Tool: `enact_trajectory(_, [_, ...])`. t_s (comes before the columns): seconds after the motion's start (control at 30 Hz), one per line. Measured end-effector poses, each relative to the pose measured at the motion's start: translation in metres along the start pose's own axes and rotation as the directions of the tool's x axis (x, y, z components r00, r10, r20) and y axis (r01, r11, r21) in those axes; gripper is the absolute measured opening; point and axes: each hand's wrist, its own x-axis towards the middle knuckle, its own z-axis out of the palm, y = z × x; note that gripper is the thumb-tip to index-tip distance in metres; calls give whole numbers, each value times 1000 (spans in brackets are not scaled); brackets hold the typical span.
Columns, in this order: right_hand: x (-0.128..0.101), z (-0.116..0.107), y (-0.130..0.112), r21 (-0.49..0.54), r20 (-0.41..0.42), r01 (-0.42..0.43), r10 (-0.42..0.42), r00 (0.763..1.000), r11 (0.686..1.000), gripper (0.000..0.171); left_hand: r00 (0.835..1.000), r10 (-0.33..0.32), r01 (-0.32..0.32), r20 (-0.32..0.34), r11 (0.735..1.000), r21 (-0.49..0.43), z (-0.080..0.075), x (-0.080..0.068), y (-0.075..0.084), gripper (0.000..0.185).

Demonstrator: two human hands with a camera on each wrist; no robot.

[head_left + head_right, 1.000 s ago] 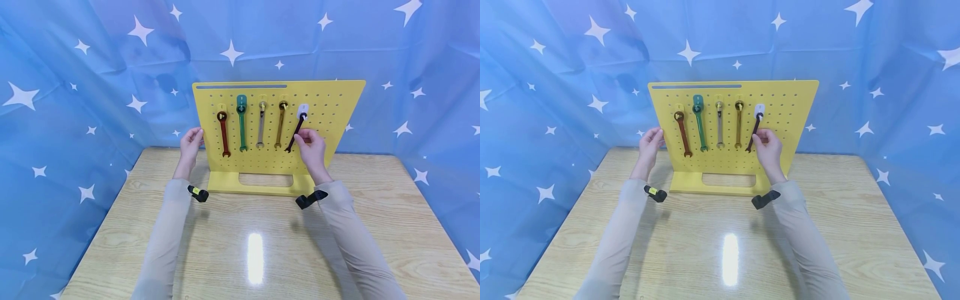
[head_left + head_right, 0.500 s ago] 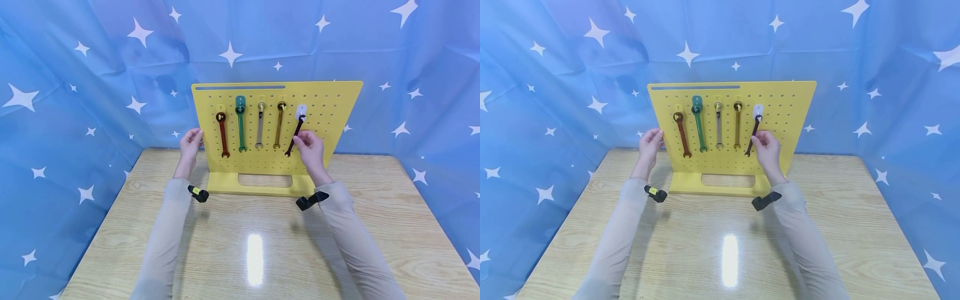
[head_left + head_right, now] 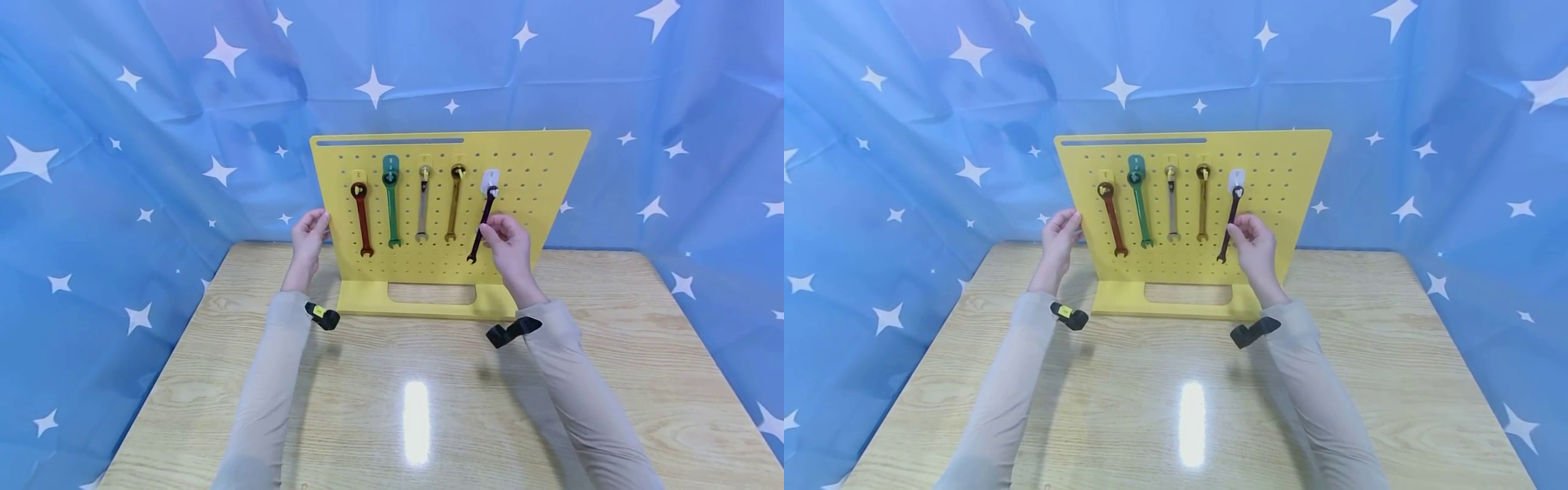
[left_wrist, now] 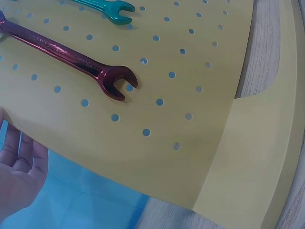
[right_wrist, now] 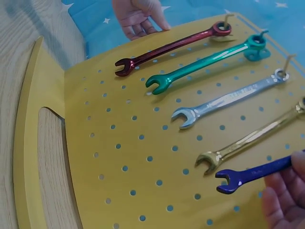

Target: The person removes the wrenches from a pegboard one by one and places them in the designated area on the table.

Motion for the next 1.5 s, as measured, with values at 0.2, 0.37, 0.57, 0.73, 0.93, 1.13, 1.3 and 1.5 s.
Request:
enact_trajectory(0.2, [-3, -4, -4, 11, 24, 0, -1, 1000, 1000, 10, 1000, -6, 6, 0, 1000, -11, 0, 1, -1, 6])
enact_trajectory(0.37, [-6, -8, -10, -3, 36, 5, -5, 999, 1000, 3, 1000, -2, 2, 3, 1000, -14, 0, 1, -2, 4])
enact_trajectory(0.57, [-9, -10, -13, 22, 66, 12, -13, 998, 1000, 8, 1000, -2, 2, 1, 1000, -21, 0, 1, -2, 2])
enact_trajectory(0.73, [-11, -10, -17, 19, 84, 15, -16, 996, 1000, 10, 1000, -6, 6, 4, 1000, -22, -1, 2, -2, 3])
enact_trajectory(0.93, [-14, -12, -25, 7, 93, -1, 1, 996, 1000, 4, 1000, -3, 3, 1, 1000, -16, -1, 2, -2, 2])
enact_trajectory(1.13, [-17, -14, -32, 8, 104, -11, 10, 995, 1000, 11, 1000, 0, 0, 0, 1000, -20, -1, 2, -2, 3])
enact_trajectory(1.3, [-18, -16, -38, 57, 114, -45, 39, 993, 997, 10, 1000, -11, 11, -2, 1000, -13, 0, 1, -1, 3])
enact_trajectory(1.5, [-19, -17, -47, 145, 140, -91, 71, 988, 985, 13, 1000, -15, 15, 4, 1000, -24, 0, 0, 0, 4])
